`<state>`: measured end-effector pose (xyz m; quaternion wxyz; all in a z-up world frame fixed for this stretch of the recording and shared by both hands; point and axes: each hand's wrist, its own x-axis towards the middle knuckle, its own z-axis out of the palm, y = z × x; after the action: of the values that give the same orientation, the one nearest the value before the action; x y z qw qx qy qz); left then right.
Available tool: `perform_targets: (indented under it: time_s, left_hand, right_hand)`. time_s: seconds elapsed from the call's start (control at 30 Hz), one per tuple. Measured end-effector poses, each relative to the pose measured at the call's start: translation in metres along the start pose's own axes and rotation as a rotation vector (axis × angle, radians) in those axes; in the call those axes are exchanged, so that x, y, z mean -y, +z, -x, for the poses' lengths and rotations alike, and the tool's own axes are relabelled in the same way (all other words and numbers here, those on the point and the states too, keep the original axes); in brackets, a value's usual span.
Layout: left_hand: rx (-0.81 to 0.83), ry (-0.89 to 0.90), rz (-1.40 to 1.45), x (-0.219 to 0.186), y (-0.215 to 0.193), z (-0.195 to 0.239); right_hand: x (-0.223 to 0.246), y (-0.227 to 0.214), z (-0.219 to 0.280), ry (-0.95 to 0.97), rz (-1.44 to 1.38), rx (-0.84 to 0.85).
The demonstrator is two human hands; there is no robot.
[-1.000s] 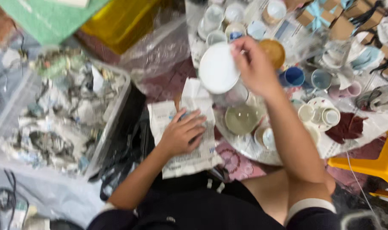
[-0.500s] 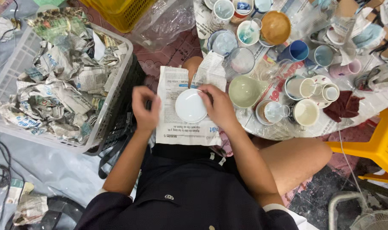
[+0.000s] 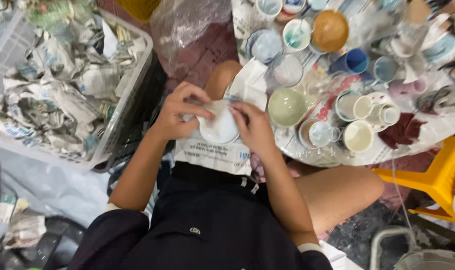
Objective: The person sits and wraps individual ceramic items, including bowls and cups, with newspaper. They fold the paper around each item and place the wrapped pieces onto a nearby table.
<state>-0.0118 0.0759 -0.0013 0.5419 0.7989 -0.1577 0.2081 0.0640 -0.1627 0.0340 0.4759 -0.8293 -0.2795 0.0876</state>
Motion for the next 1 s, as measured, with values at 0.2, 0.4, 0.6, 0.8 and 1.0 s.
perform_targets:
  time_s: [0.2, 0.4, 0.6, 0.8, 1.0]
  left_hand:
    - [0.307, 0.098, -0.379, -0.054, 0.004, -0.007]
    - [0.315, 0.138, -0.442, -0.052, 0.011, 0.005]
    - [0.258, 0.174, -0.491, -0.044, 0.017, 0.013]
    - [0.256, 0.185, -0.471, -0.041, 0.018, 0.015]
    - [0.254, 0.163, -0.480, -0.035, 0.021, 0.025]
  right_hand:
    - [0.004, -0.005, -0.001, -0.169, -0.004, 0.021]
    - [-0.014, -0.013, 0.007, -0.018, -0.061, -0.203]
    - [-0.050, 0.004, 0.014, -0.055, -0.014, -0.221]
    - [-0.072, 0.009, 0.005, 0.113, -0.692, -0.193]
    - [-0.037, -0.011, 0.028, -0.095, -0.087, 0.167]
